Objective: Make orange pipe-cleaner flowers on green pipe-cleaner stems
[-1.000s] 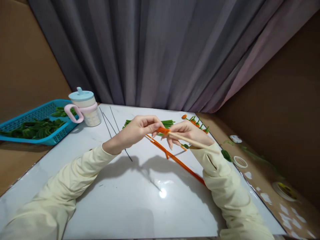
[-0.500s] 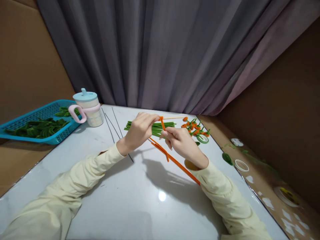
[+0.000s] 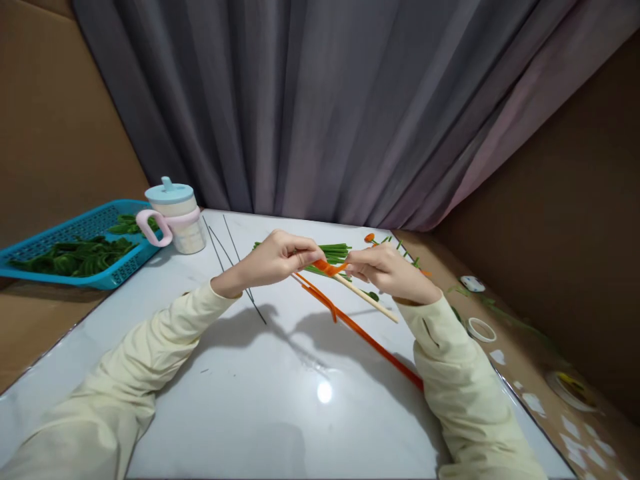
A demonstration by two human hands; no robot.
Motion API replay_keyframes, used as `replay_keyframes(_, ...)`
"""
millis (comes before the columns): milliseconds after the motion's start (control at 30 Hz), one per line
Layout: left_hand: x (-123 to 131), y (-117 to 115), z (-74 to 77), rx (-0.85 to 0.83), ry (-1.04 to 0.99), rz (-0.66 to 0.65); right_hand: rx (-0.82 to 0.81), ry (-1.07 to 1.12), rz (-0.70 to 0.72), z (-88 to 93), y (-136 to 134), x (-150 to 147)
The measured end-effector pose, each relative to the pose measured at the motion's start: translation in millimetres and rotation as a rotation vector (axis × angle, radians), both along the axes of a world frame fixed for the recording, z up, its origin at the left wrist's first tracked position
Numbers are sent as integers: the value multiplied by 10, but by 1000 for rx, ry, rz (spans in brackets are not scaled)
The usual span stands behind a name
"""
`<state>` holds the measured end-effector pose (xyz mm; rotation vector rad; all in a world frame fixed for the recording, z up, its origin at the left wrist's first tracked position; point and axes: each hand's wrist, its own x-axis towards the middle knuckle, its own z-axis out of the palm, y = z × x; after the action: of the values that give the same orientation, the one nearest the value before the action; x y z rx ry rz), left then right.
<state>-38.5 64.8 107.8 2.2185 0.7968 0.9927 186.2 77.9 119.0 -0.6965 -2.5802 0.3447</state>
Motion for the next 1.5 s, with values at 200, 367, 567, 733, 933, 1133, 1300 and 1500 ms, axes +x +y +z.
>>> replay_keyframes(200,106,209,-202,-276,-437,-10,-681,502,-9,-379,166,-276)
replay_keyframes(367,93,341,-365,143,-332,395,-1002,565,-20,-530,66,-559)
replay_keyframes(567,35,404,-484,848,172,371,-567,190,-225,-451,21,-522)
replay_keyframes(733,-7,386,-350,600,237,256,-219,92,-374,-349,132,-273)
replay_keyframes(933,-79,340,-169,8,97,110,-56,30,-206,-302,228,-158)
replay_keyframes(1133,3,373,-239,-408,-241,-7,-370,290,-145,-431,282,-226)
replay_keyframes(1300,105,401,-346,-480,-376,-9,-544,538,-210,-613,297,-380)
replay_keyframes(1500,135,399,-408,-327,-446,163,-685,708,-265,-713,249,-543)
